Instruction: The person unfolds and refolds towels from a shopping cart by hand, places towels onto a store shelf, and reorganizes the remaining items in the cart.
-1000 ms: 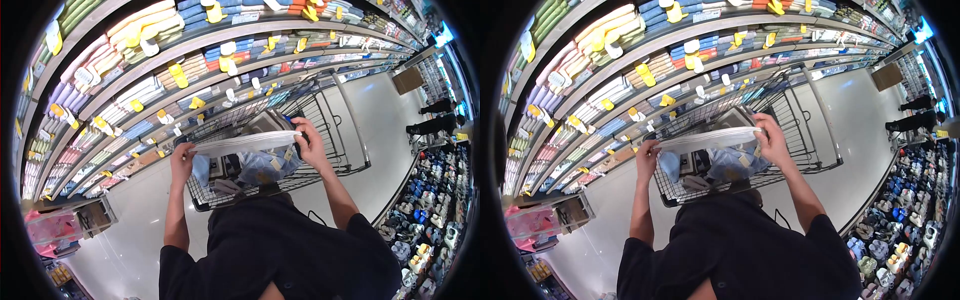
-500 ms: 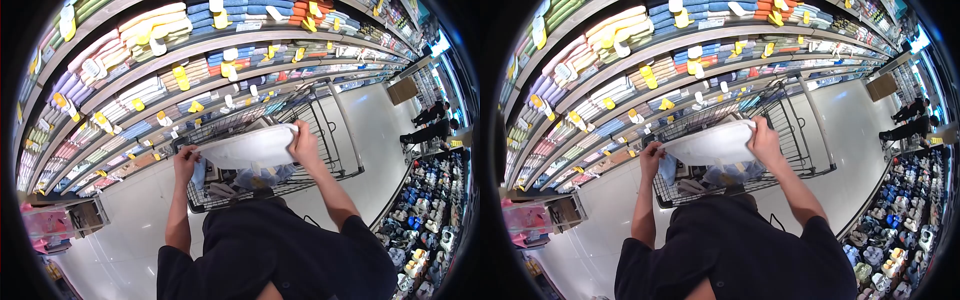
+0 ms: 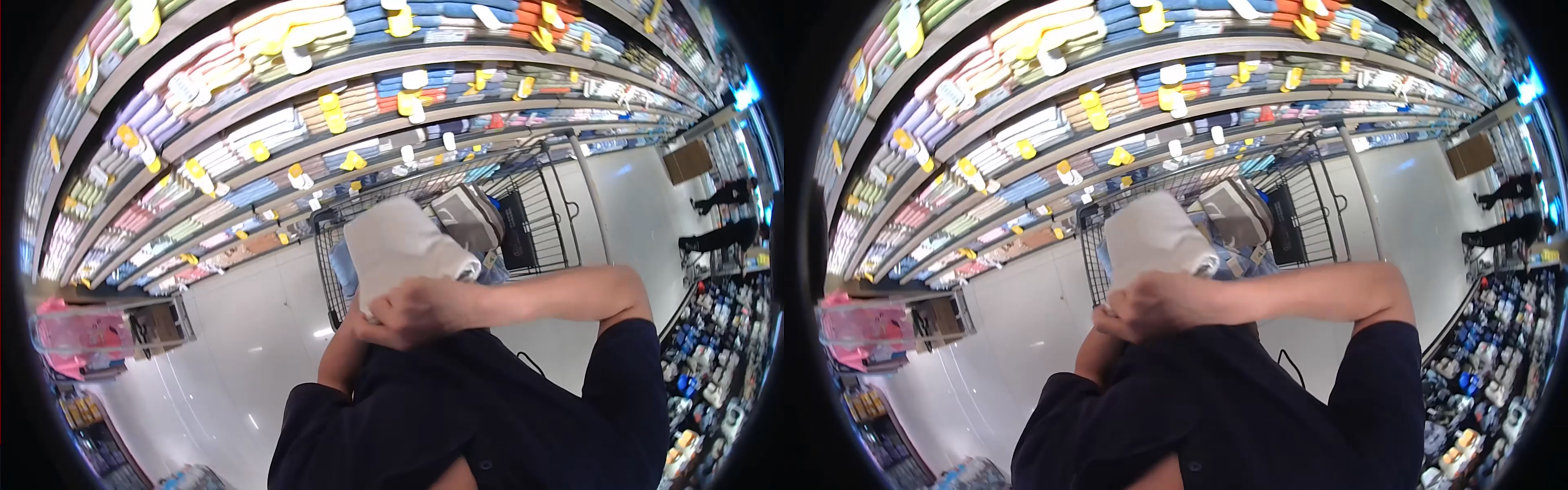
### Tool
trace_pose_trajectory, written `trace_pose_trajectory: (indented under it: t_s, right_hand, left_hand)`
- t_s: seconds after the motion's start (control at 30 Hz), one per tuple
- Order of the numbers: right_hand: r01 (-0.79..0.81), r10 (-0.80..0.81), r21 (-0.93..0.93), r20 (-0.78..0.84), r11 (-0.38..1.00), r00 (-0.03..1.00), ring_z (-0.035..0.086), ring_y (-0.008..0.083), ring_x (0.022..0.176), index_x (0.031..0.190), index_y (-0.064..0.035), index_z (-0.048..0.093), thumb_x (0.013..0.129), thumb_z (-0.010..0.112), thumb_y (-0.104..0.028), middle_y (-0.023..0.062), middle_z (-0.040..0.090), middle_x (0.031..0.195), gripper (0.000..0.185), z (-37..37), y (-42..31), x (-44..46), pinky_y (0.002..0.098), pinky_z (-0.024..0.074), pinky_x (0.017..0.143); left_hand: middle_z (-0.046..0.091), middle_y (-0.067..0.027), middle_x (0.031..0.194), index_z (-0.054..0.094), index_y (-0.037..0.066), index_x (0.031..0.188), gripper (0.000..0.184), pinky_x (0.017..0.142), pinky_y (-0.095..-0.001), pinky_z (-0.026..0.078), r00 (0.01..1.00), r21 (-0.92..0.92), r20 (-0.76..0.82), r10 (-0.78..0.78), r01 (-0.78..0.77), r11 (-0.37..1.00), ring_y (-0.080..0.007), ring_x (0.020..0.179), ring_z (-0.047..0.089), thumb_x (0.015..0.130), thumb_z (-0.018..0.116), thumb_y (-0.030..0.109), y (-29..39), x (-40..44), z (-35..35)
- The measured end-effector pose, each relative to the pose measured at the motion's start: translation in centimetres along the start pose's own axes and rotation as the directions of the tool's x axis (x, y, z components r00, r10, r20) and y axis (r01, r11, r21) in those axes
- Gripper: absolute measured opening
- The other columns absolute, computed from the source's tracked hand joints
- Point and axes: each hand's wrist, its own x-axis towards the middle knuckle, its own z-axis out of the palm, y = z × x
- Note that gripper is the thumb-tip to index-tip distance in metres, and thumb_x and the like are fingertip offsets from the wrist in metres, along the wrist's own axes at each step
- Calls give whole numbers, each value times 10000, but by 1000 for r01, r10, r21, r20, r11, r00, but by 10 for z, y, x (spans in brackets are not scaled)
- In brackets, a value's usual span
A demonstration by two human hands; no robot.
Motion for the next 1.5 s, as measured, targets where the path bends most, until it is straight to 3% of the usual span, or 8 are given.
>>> trace_pose_trajectory:
  t_s: [0.13, 0.23, 0.67, 0.97, 1.17, 1.3, 1.43, 1.5]
  right_hand:
    - [-41, 8, 141, 227, 989, 974, 627, 136, 579, 1039, -82, 622, 845, 587, -195, 15, 543, 654, 227, 12, -9, -22, 277, 469, 436]
    - [-62, 9, 264, 197, 962, 980, 635, 173, 580, 1045, -87, 621, 855, 582, -175, 22, 553, 662, 213, 22, 5, -24, 312, 494, 464]
    - [-201, 161, 313, 148, 928, 976, 654, 285, 639, 1075, -127, 592, 896, 588, -169, 62, 579, 726, 184, 61, 73, 9, 401, 527, 520]
    - [-80, 64, 366, 55, 927, 996, 569, 128, 600, 1025, -68, 615, 851, 649, -196, 5, 514, 746, 219, 0, -9, -17, 293, 398, 508]
    - [-95, 39, 329, 170, 939, 985, 535, 111, 612, 906, -69, 630, 734, 661, -155, -4, 486, 748, 195, 5, -23, -34, 266, 394, 503]
    - [-59, 25, 302, 116, 952, 993, 564, 120, 604, 858, -73, 642, 712, 642, -164, 2, 495, 731, 171, -2, -21, -36, 270, 426, 489]
    - [-5, -43, 304, 151, 953, 988, 544, 119, 631, 887, -71, 635, 716, 657, -165, -6, 498, 768, 196, -4, -19, -47, 266, 404, 515]
    - [17, -71, 303, 171, 953, 983, 540, 118, 662, 913, -63, 628, 719, 666, -168, -6, 504, 792, 224, -6, -15, -50, 266, 402, 539]
  left_hand:
    - [592, -125, 1298, 526, 8, 1294, 364, 1006, -369, 505, 998, -93, -38, -52, 49, 994, -231, 1167, 611, 986, 604, 185, 2, 38, 20]
    - [583, -126, 1314, 518, 11, 1312, 394, 1017, -371, 494, 994, -140, -24, -104, 100, 985, -235, 1183, 600, 984, 601, 213, 16, 39, 2]
    - [541, -131, 1386, 483, 25, 1388, 527, 1063, -376, 448, 948, -372, 195, -253, 310, 875, -249, 1249, 555, 976, 585, 337, 9, 37, 28]
    - [513, -134, 1436, 459, 34, 1441, 622, 1095, -380, 416, 873, -513, 315, -373, 487, 707, -260, 1295, 523, 970, 575, 423, 22, 24, 7]
    - [494, -136, 1469, 443, 40, 1477, 685, 1116, -383, 395, 769, -540, 480, -423, 639, 548, -267, 1326, 502, 966, 568, 480, 25, 30, 7]
    - [481, -137, 1491, 433, 45, 1500, 727, 1130, -385, 381, 691, -529, 586, -424, 722, 446, -271, 1346, 488, 964, 563, 518, 32, 50, -2]
    - [493, -116, 1486, 338, 77, 1557, 764, 1129, -404, 382, 621, -445, 612, -489, 782, 436, -269, 1309, 519, 991, 423, 583, 44, 61, -27]
    - [570, -110, 1398, 404, 77, 1518, 674, 1074, -378, 443, 717, -109, 502, -484, 607, 787, -232, 1222, 590, 970, 561, 436, 51, 66, -38]
